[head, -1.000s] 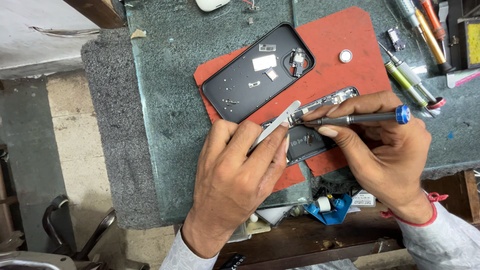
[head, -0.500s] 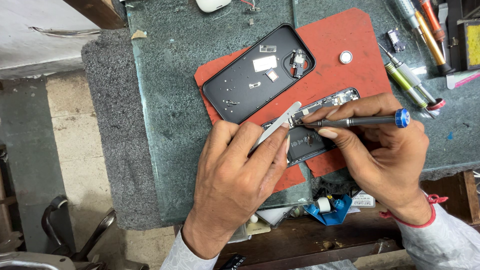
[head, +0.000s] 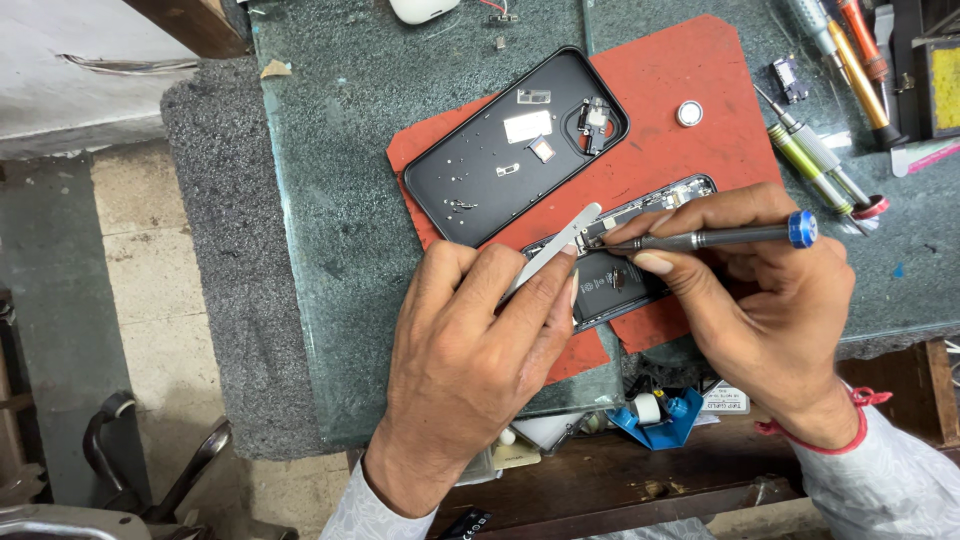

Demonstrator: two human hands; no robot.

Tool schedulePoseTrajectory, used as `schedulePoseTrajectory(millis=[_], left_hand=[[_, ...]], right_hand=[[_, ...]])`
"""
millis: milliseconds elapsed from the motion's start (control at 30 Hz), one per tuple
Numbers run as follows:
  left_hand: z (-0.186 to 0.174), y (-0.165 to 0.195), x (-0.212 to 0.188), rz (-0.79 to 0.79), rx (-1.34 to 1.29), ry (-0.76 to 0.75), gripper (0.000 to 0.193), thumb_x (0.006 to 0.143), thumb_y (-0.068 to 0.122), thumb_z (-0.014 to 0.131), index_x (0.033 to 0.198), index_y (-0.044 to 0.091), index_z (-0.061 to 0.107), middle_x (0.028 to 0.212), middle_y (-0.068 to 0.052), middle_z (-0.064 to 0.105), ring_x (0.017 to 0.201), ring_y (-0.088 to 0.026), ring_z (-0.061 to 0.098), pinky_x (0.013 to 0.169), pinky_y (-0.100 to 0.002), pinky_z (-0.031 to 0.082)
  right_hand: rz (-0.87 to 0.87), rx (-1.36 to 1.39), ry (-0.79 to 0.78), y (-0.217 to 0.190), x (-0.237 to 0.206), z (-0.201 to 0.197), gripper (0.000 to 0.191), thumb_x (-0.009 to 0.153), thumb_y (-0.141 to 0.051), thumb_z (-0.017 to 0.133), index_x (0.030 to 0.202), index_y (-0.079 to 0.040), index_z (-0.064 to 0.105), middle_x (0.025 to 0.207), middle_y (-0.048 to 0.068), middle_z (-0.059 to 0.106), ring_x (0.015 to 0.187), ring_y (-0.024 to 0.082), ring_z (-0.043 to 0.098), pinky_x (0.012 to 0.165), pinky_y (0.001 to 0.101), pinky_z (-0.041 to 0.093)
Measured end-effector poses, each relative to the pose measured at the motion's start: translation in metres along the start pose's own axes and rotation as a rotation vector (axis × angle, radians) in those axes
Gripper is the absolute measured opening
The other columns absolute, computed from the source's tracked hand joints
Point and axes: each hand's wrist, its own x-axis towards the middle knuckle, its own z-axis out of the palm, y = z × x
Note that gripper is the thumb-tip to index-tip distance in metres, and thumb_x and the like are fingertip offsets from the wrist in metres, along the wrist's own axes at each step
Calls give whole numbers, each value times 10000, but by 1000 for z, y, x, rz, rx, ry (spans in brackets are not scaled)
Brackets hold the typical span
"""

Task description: The person uses tweezers and screwdrivers to remove and install small components inside a disassembled smartphone. They unscrew a metal bracket, lift it with tweezers, and then reposition and secure it back in place.

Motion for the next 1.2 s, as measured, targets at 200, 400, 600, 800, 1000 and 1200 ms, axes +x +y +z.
schedulePoseTrajectory(millis=[200, 400, 600, 800, 1000, 1200], left_hand=[[1, 0, 0, -1, 0, 0, 262, 961, 157, 784, 1193, 38, 767, 922, -7, 577, 860, -183, 474, 733, -291, 477], [1, 0, 0, -5, 3, -3, 269, 951, 156, 785, 1193, 40, 767, 927, -9, 579, 863, -184, 480, 739, -299, 483], [0, 1, 1, -7, -6, 1, 272, 950, 152, 783, 1197, 39, 761, 946, -12, 587, 868, -186, 487, 748, -304, 487], [0, 2, 0, 12, 28, 9, 264, 953, 151, 784, 1189, 34, 766, 917, -17, 557, 861, -195, 484, 740, -320, 479], [0, 2, 0, 9, 21, 32, 251, 956, 142, 783, 1185, 40, 769, 908, -17, 562, 863, -201, 498, 752, -339, 482], [-4, -1, -4, -137, -76, 207, 334, 997, 124, 740, 1326, 81, 709, 982, -36, 601, 931, -184, 544, 837, -323, 513]], right_hand=[[-11, 50, -2, 1, 2, 0, 176, 1006, 91, 655, 1144, 52, 552, 1028, 207, 734, 1031, 246, 772, 930, 327, 670], [-25, 22, -3, -1, 1, 1, 180, 1005, 90, 665, 1133, 50, 545, 1028, 204, 730, 1049, 250, 763, 938, 325, 659], [-42, 34, -21, 0, 0, -2, 188, 998, 105, 655, 1141, 51, 547, 1024, 211, 720, 1069, 270, 765, 948, 347, 670], [-42, 133, 18, 3, -4, -3, 219, 1035, 124, 618, 1196, 37, 497, 1085, 225, 708, 1098, 272, 748, 979, 351, 657], [-45, 157, 36, 0, -3, -4, 182, 1042, 110, 605, 1164, 40, 489, 1095, 225, 702, 1111, 276, 742, 991, 357, 651], [-96, 140, 86, -1, -3, -7, 168, 1042, 53, 604, 1164, 16, 494, 1114, 194, 681, 1107, 257, 730, 995, 356, 651]])
